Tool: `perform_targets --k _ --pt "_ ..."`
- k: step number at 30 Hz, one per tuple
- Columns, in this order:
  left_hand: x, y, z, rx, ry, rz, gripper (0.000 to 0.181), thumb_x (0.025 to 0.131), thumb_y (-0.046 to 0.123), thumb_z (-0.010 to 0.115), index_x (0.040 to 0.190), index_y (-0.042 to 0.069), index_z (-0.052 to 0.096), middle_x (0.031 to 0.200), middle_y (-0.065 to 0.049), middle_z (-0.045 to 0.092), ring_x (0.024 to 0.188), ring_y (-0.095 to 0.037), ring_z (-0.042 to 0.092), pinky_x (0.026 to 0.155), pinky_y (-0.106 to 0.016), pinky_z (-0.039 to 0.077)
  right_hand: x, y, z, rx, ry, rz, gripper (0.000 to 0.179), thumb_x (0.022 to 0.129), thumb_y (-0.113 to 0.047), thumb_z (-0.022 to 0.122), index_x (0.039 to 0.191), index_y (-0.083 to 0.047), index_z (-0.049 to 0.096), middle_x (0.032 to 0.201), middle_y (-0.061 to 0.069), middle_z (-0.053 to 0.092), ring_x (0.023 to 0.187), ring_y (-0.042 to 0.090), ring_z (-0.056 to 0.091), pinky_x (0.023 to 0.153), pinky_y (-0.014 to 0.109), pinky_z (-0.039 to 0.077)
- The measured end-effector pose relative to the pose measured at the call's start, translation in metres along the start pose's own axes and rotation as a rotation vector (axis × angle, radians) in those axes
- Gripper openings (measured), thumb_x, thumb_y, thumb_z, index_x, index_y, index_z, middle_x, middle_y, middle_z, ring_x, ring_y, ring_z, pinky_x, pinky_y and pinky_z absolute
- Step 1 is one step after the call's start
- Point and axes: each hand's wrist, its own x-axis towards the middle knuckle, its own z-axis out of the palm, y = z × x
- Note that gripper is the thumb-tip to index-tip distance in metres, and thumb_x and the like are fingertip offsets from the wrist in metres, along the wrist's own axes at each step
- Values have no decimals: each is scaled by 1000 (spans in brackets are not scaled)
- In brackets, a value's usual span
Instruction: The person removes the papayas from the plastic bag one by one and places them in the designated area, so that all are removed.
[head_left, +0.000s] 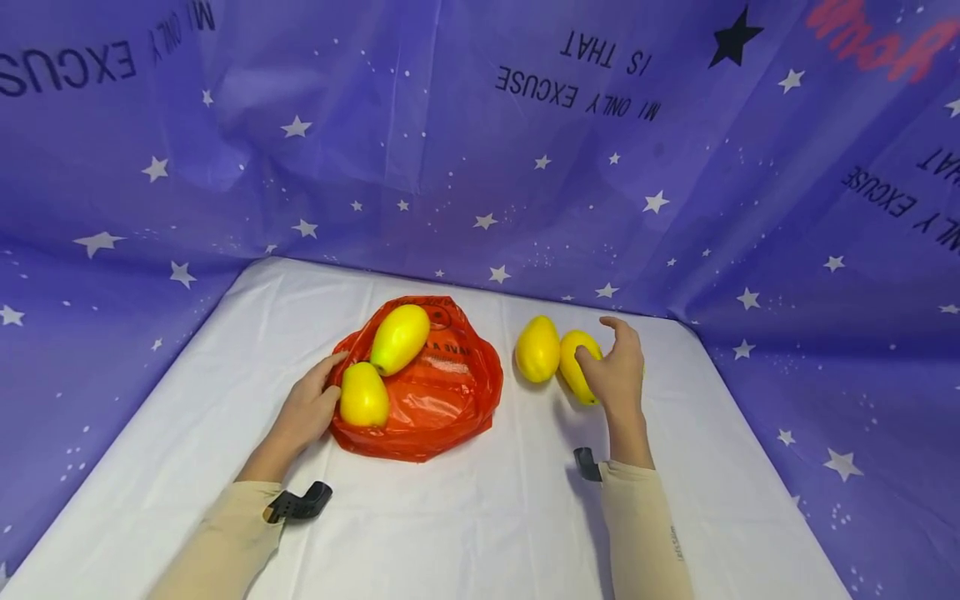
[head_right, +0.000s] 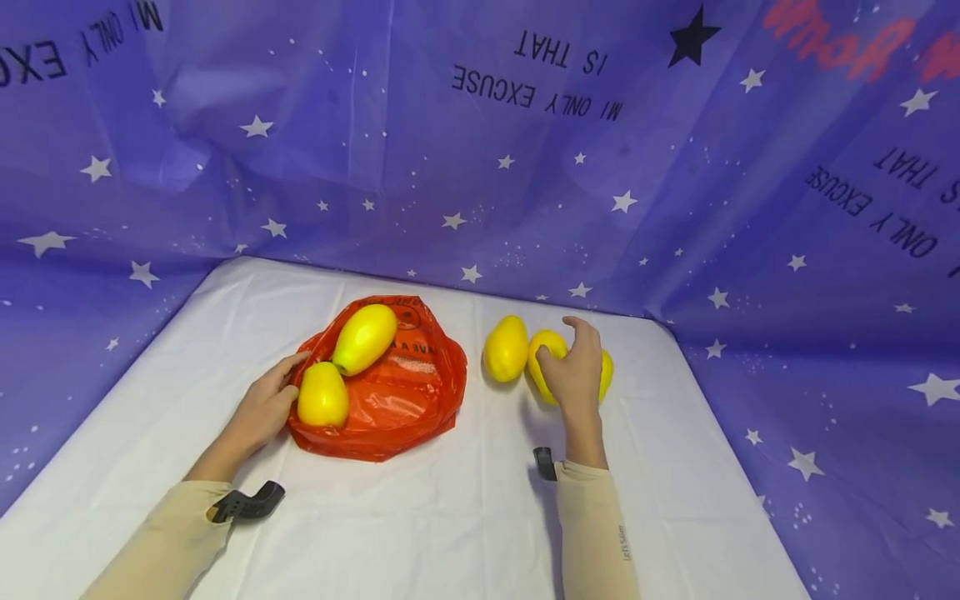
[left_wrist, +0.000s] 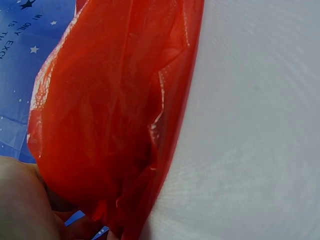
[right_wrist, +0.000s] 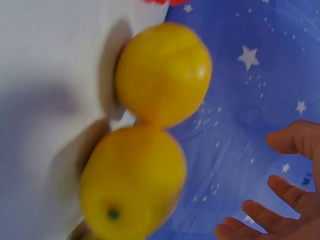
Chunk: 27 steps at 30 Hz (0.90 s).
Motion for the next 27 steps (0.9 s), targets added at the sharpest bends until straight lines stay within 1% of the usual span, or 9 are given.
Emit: perform_targets --k 2,7,12,16,19,21,24,27 --pt "0 1 0 -2 -2 1 58 93 5 37 151 5 33 152 -19 34 140 -40 28 111 -61 22 1 -8 5 6 4 -25 57 77 -20 72 131 -9 55 133 15 52 122 33 48 100 51 39" --pt "-2 1 2 2 0 4 57 93 4 38 150 4 34 152 -20 34 139 -40 28 111 -61 22 1 -25 19 38 -18 -55 58 77 -20 73 131 -10 55 133 12 53 124 30 47 103 48 38" --pt "-5 0 2 10 14 6 57 92 4 39 149 4 34 151 -20 35 139 -41 29 111 -61 22 0 -41 33 62 -42 -96 58 75 -19 73 130 -11 55 133 10 53 120 28 50 101 45 41" --pt "-9 0 1 4 17 10 57 93 4 39 149 4 34 151 -20 35 139 -41 28 111 -61 22 -3 -54 47 85 -61 -142 57 75 -18 72 129 -10 55 132 11 53 122 27 49 103 45 39" --pt "-11 -1 2 -3 18 11 57 92 3 40 149 4 35 151 -21 35 139 -41 28 110 -61 22 -6 -68 58 101 -90 -161 57 75 -20 73 129 -10 55 131 11 54 124 28 48 106 45 37" --pt "-12 -1 2 -4 21 11 57 92 3 40 149 3 35 150 -21 36 139 -41 29 111 -61 22 -7 -77 66 99 -113 -176 58 76 -23 73 129 -11 55 130 10 55 122 27 49 104 45 39" --pt "-12 0 3 -6 25 16 57 92 2 41 148 3 36 150 -20 36 139 -40 29 111 -60 22 -8 -90 77 114 -137 -212 59 76 -24 73 131 -13 55 130 8 56 120 25 51 102 44 40" --pt "-9 3 3 9 31 29 57 91 2 41 148 4 37 150 -20 37 139 -40 29 111 -60 22 -7 -104 87 127 -156 -264 59 77 -24 73 132 -13 54 130 5 56 121 22 51 103 40 41"
